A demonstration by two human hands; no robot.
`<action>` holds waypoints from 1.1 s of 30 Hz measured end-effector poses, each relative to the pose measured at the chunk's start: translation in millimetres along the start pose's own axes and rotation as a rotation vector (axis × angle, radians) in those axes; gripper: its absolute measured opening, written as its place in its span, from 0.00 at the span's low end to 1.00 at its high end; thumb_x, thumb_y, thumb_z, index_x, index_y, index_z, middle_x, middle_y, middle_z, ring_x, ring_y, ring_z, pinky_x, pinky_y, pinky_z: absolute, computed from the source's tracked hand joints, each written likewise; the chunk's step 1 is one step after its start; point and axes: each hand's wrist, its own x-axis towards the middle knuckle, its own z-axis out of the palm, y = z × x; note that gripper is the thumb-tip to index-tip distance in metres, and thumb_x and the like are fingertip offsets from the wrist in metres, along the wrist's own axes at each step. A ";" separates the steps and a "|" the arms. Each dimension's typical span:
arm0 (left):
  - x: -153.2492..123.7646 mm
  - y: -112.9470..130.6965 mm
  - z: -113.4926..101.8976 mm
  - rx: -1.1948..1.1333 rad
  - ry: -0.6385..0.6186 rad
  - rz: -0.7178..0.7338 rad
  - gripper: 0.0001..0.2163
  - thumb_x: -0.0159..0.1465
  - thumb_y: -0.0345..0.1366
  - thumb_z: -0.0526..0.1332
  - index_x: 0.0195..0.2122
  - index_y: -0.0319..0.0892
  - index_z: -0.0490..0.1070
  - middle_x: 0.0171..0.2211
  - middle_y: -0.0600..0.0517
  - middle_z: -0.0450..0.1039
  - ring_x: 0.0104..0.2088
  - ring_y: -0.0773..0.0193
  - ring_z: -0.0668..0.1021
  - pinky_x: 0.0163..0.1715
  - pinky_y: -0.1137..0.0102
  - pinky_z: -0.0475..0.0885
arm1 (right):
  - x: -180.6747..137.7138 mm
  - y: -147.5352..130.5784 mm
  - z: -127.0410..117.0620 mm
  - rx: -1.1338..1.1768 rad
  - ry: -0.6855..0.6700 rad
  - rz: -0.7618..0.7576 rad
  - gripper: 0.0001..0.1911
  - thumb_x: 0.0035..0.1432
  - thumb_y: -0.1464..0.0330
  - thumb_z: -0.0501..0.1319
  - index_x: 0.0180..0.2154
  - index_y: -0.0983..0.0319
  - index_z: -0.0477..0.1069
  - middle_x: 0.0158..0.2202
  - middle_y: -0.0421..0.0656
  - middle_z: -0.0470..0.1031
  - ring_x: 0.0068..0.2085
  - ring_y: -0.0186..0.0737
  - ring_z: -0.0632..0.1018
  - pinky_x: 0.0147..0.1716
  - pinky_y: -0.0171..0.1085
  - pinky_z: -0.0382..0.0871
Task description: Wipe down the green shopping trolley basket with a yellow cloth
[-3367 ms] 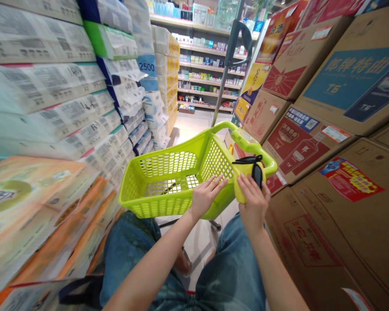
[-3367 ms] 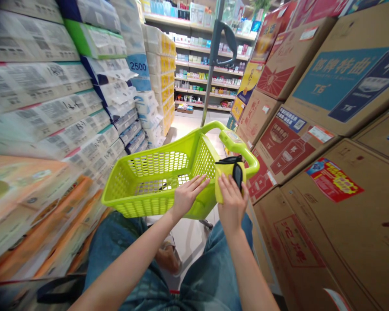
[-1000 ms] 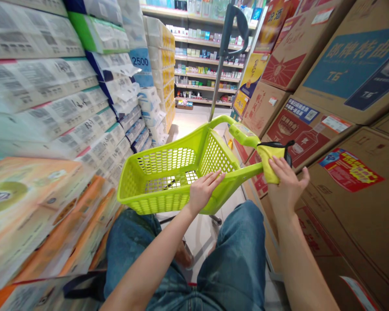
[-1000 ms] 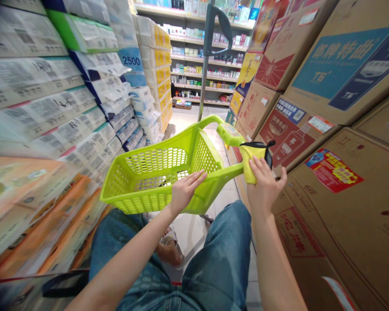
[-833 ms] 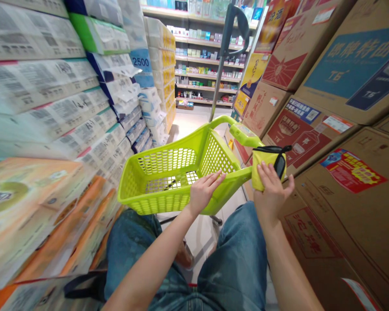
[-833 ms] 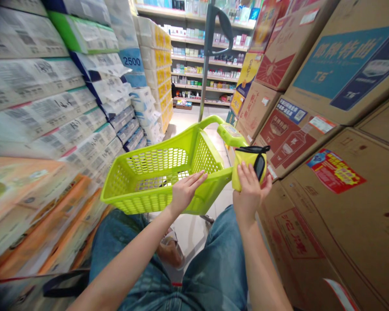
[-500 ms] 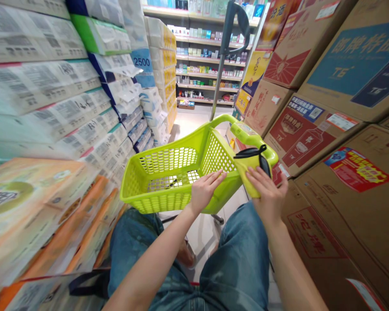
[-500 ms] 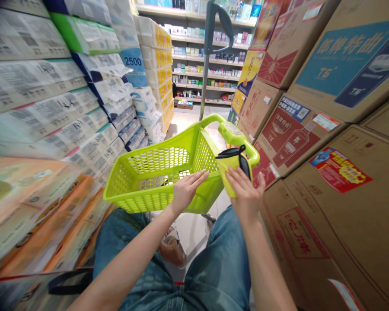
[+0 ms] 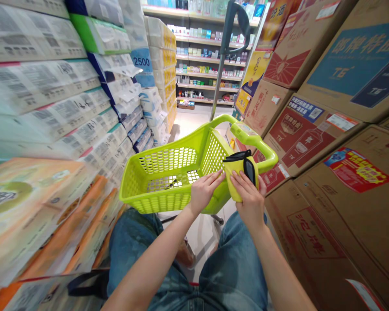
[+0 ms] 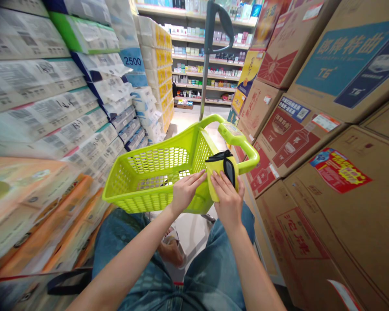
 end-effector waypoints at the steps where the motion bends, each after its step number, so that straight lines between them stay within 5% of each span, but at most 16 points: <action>1: -0.2 -0.2 0.1 0.004 -0.003 -0.001 0.23 0.70 0.30 0.56 0.65 0.48 0.61 0.61 0.50 0.69 0.57 0.61 0.75 0.54 0.64 0.73 | -1.5 1.6 -1.9 0.005 -0.022 -0.028 0.31 0.55 0.82 0.52 0.57 0.54 0.68 0.58 0.42 0.75 0.61 0.42 0.73 0.67 0.52 0.44; 5: -0.7 0.4 1.4 0.005 -0.019 -0.002 0.24 0.69 0.30 0.56 0.66 0.49 0.59 0.62 0.50 0.68 0.57 0.61 0.75 0.54 0.64 0.73 | 1.4 36.4 -16.9 -0.048 -0.039 -0.098 0.27 0.59 0.79 0.53 0.57 0.54 0.69 0.58 0.42 0.74 0.61 0.43 0.73 0.67 0.54 0.45; 10: -0.7 2.8 3.4 0.007 -0.014 -0.007 0.25 0.69 0.29 0.57 0.66 0.49 0.59 0.62 0.52 0.68 0.57 0.62 0.75 0.53 0.64 0.73 | 18.1 87.3 -28.1 -0.106 0.179 0.077 0.26 0.58 0.76 0.53 0.56 0.56 0.71 0.59 0.45 0.74 0.61 0.48 0.73 0.65 0.58 0.52; 14: 0.1 3.5 3.3 0.007 -0.010 -0.013 0.25 0.69 0.29 0.57 0.66 0.49 0.59 0.62 0.51 0.68 0.56 0.62 0.75 0.53 0.64 0.74 | 20.7 70.2 -13.6 -0.044 0.145 0.130 0.32 0.54 0.78 0.51 0.60 0.58 0.67 0.62 0.47 0.70 0.65 0.48 0.67 0.65 0.56 0.57; 18: 0.5 2.0 2.2 -0.006 -0.006 -0.018 0.23 0.69 0.30 0.57 0.65 0.48 0.61 0.62 0.51 0.69 0.57 0.61 0.75 0.54 0.64 0.73 | 6.6 19.1 10.1 0.034 0.014 -0.004 0.36 0.53 0.80 0.49 0.64 0.59 0.63 0.63 0.46 0.69 0.67 0.45 0.64 0.66 0.52 0.57; 21: 0.0 0.8 0.6 -0.003 -0.003 -0.014 0.22 0.69 0.30 0.57 0.64 0.48 0.63 0.61 0.50 0.69 0.56 0.60 0.75 0.54 0.64 0.73 | -0.9 5.4 14.1 0.070 -0.028 -0.084 0.37 0.53 0.81 0.48 0.65 0.58 0.61 0.63 0.46 0.69 0.67 0.44 0.65 0.66 0.50 0.59; 25: -0.2 0.9 -0.5 0.004 -0.014 -0.010 0.24 0.69 0.30 0.57 0.65 0.49 0.60 0.61 0.50 0.69 0.56 0.61 0.75 0.54 0.64 0.73 | 6.5 40.9 -3.7 0.050 -0.009 -0.098 0.34 0.55 0.81 0.50 0.62 0.56 0.65 0.62 0.45 0.70 0.65 0.44 0.68 0.65 0.50 0.61; 29: 0.2 2.2 2.1 0.005 -0.004 -0.011 0.24 0.69 0.29 0.56 0.66 0.49 0.60 0.62 0.51 0.69 0.56 0.61 0.76 0.53 0.64 0.74 | 23.4 87.0 -21.7 -0.020 0.133 0.045 0.30 0.56 0.78 0.53 0.59 0.57 0.69 0.61 0.46 0.72 0.64 0.47 0.69 0.64 0.53 0.62; 33: 0.3 3.4 4.5 0.004 0.004 -0.010 0.24 0.69 0.30 0.57 0.66 0.49 0.60 0.61 0.51 0.69 0.56 0.61 0.75 0.53 0.64 0.74 | 27.1 80.6 -14.4 -0.056 0.174 0.137 0.32 0.53 0.79 0.53 0.59 0.59 0.70 0.60 0.48 0.72 0.64 0.48 0.69 0.64 0.55 0.60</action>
